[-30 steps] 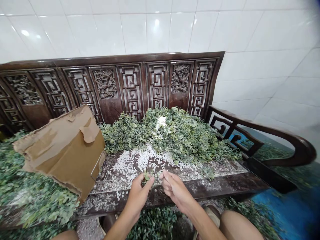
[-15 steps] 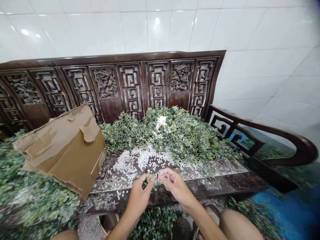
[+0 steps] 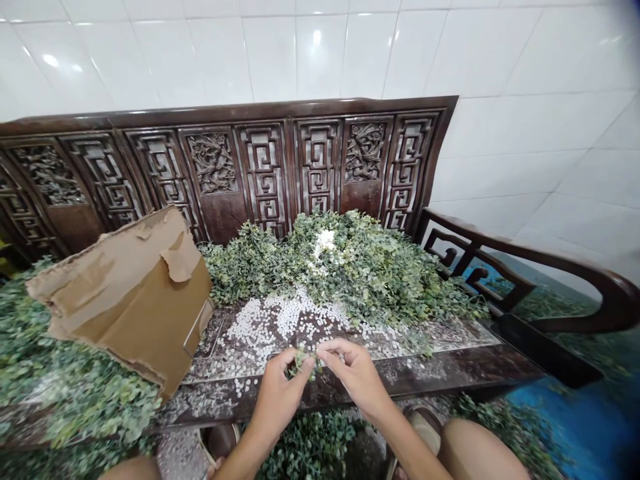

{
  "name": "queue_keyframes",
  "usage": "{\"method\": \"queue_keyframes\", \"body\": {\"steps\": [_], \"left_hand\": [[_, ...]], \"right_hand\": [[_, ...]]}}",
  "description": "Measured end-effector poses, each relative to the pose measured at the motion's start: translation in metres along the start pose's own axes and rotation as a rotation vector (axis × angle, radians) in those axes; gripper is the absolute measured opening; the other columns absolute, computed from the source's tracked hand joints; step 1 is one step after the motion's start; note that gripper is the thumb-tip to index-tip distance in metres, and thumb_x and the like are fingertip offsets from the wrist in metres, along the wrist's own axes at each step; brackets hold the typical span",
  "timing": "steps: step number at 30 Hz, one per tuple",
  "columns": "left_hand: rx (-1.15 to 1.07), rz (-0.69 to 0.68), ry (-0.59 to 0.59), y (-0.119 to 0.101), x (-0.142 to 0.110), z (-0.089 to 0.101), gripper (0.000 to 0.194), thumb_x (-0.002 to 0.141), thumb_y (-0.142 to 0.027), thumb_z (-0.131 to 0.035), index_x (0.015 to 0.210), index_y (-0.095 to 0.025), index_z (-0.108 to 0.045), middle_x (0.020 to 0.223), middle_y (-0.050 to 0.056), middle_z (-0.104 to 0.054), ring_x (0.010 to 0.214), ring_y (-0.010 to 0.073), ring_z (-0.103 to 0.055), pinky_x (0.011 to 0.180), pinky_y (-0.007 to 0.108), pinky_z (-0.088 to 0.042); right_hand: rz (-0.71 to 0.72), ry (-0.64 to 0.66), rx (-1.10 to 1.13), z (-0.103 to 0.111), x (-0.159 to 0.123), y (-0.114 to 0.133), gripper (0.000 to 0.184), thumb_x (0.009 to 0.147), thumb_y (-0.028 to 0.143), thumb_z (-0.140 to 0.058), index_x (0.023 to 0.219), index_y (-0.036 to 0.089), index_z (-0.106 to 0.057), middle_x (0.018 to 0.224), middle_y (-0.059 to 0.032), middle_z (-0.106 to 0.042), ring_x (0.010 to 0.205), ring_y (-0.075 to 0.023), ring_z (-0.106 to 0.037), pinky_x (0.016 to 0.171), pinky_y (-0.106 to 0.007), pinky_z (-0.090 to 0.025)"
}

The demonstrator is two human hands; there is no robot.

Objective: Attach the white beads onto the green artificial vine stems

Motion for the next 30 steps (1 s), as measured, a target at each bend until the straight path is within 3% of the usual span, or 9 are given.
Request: {"method": "queue_keyframes", "body": {"steps": [12,30], "left_hand": [[0.011,-0.044,-0.038,-0.003,-0.0014,0.0003,0.029,0.081,-0.044,-0.054,0.068,-0.019,-0.057,0.069,0.001,-0.06,0.072,0.0189,-0.054,0.07,0.027,-0.04],[-0.011,-0.009,-0.03,0.0,-0.0016,0.0015,0.029,0.08,-0.046,-0.054,0.07,-0.019,-0.061,0.072,0.002,-0.063,0.076,0.0208,-0.057,0.075,0.029,-0.043]], "right_hand": [[0.041,0.018,-0.044,-0.0036,-0.0018,0.0005,0.025,0.082,0.041,-0.064,0.083,0.018,-0.076,0.08,-0.0057,-0.073,0.076,-0.0201,-0.062,0.072,-0.029,-0.047],[-0.022,0.022,0.012,-0.0055,-0.0024,0.0003,0.029,0.078,0.045,-0.068,0.08,0.017,-0.075,0.072,-0.0038,-0.067,0.064,-0.0153,-0.053,0.059,-0.025,-0.04]]}}
Point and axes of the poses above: each hand's wrist, its own x-axis towards the middle knuckle, its own z-axis out of the back of the hand, y = z × x, the point moved 5 cm from there along x, towards the middle knuckle
